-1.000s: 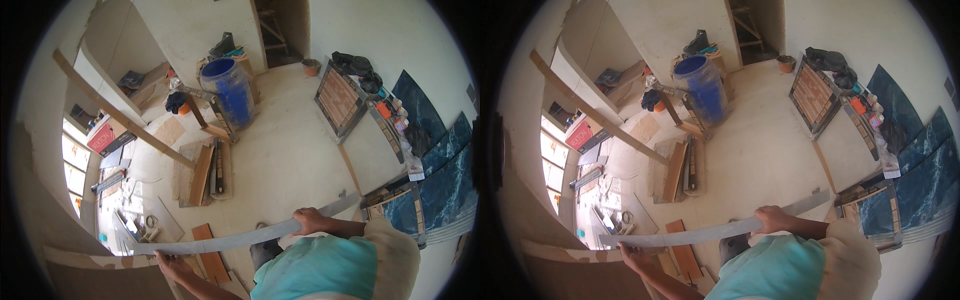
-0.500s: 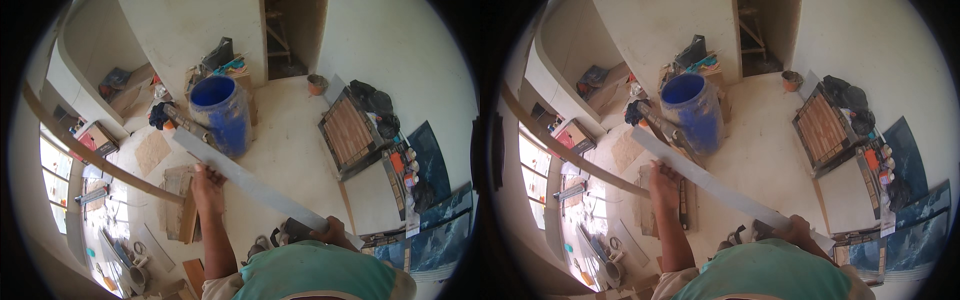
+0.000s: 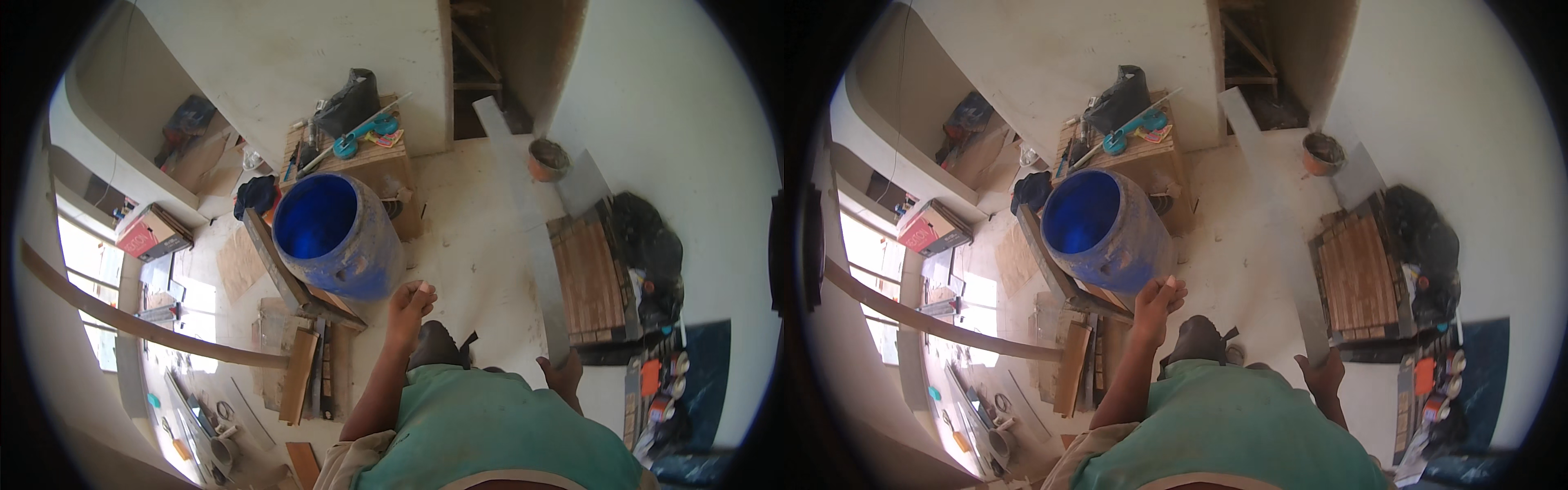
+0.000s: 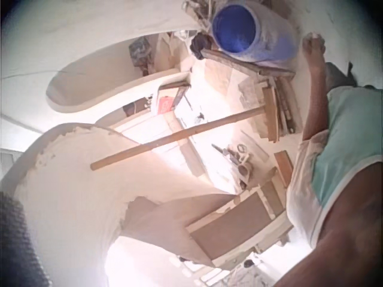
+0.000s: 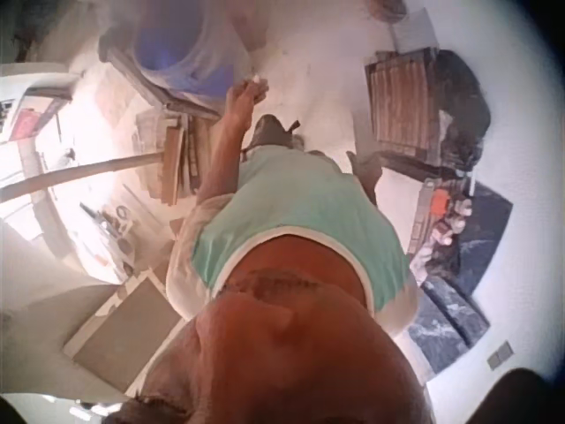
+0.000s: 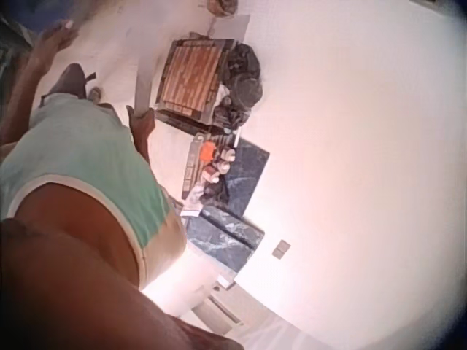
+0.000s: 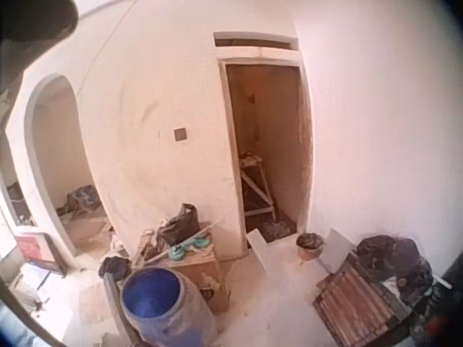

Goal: The person measures a tile segment using a tape measure and marks it with a pencil while holding a metal level.

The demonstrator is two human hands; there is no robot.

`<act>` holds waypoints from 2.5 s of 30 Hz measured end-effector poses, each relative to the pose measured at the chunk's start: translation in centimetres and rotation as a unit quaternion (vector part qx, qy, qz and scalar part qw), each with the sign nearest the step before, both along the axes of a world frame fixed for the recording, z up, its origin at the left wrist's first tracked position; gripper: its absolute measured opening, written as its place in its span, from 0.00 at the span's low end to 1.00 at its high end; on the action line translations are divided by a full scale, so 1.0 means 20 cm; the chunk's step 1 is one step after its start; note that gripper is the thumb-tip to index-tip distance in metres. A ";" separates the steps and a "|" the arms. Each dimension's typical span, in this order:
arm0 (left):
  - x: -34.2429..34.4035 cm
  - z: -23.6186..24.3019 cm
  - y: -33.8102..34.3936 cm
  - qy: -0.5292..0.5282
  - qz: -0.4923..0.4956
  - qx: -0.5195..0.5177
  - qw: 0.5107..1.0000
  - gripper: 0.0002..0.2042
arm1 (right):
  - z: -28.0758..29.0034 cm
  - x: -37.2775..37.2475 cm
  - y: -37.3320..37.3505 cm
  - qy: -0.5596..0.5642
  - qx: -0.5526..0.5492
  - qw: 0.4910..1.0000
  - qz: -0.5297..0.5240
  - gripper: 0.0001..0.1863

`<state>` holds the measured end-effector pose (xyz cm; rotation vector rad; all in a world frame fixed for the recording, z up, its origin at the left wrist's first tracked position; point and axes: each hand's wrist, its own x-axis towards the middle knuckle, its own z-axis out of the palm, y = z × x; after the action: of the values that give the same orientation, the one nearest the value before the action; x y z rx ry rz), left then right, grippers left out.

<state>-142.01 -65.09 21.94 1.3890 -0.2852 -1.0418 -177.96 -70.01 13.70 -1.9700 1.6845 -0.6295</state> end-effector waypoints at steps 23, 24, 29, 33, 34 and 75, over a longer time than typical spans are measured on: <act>0.88 -0.14 -3.43 -0.159 -0.031 -0.039 0.986 0.18 | -0.21 0.86 -3.23 -0.116 -0.010 0.993 -0.018 0.34; 0.92 -0.14 -3.55 -0.154 -0.017 -0.029 0.988 0.17 | -0.17 0.93 -3.38 -0.109 -0.003 0.994 -0.017 0.34; 1.08 -0.17 -4.10 -0.145 0.073 -0.024 0.987 0.14 | -0.22 1.06 -4.18 -0.154 0.068 0.985 -0.021 0.34; 1.26 -0.06 -4.42 -0.192 0.124 -0.003 0.974 0.11 | -0.30 1.15 -4.65 -0.083 0.010 0.996 -0.021 0.37; 1.33 -0.02 -4.48 -0.201 0.138 0.007 0.970 0.11 | -0.28 1.19 -4.77 -0.082 0.010 0.996 -0.013 0.37; 1.62 -0.11 -5.97 -0.189 0.331 0.134 0.915 0.22 | -0.26 2.57 -7.25 -0.100 0.107 0.948 0.281 0.41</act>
<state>-109.70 -184.45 19.78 1.7635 0.0631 -0.2480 -126.47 -215.09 8.49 -2.0133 0.9530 -0.3936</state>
